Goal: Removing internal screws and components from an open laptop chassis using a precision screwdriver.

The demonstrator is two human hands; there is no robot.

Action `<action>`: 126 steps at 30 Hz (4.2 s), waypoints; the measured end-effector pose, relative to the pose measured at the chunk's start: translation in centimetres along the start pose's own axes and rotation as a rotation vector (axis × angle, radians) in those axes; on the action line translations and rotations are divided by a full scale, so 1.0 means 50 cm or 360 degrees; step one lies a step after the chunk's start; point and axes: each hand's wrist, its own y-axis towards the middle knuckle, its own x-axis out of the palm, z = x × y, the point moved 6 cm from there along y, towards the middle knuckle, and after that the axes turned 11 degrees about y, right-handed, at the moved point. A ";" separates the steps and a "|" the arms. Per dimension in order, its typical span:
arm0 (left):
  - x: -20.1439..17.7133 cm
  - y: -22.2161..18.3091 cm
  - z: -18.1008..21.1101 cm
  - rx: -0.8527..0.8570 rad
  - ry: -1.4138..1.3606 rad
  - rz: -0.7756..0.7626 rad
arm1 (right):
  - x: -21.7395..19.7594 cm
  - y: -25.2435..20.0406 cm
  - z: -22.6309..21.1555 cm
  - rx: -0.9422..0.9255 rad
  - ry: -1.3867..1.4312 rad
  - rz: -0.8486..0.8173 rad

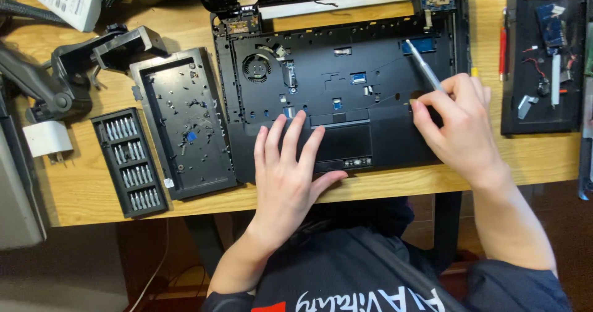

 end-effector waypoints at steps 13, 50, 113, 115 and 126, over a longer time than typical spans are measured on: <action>0.005 -0.025 -0.011 0.0039 -0.0114 0.0074 | 0.002 -0.012 -0.001 0.0015 -0.0117 0.0028; 0.041 -0.018 -0.041 0.0192 0.0180 -0.0148 | 0.113 0.063 -0.226 -0.0328 0.0611 -0.0389; 0.064 -0.013 -0.023 0.0205 0.0333 -0.0039 | 0.014 0.061 -0.120 -0.0030 0.0358 0.0268; 0.058 -0.010 -0.019 0.0216 0.0340 -0.0052 | 0.008 0.055 -0.124 -0.0025 0.0335 0.0270; 0.046 0.001 -0.002 0.0175 0.0353 -0.0056 | -0.015 -0.027 -0.154 -0.0299 0.0455 0.0257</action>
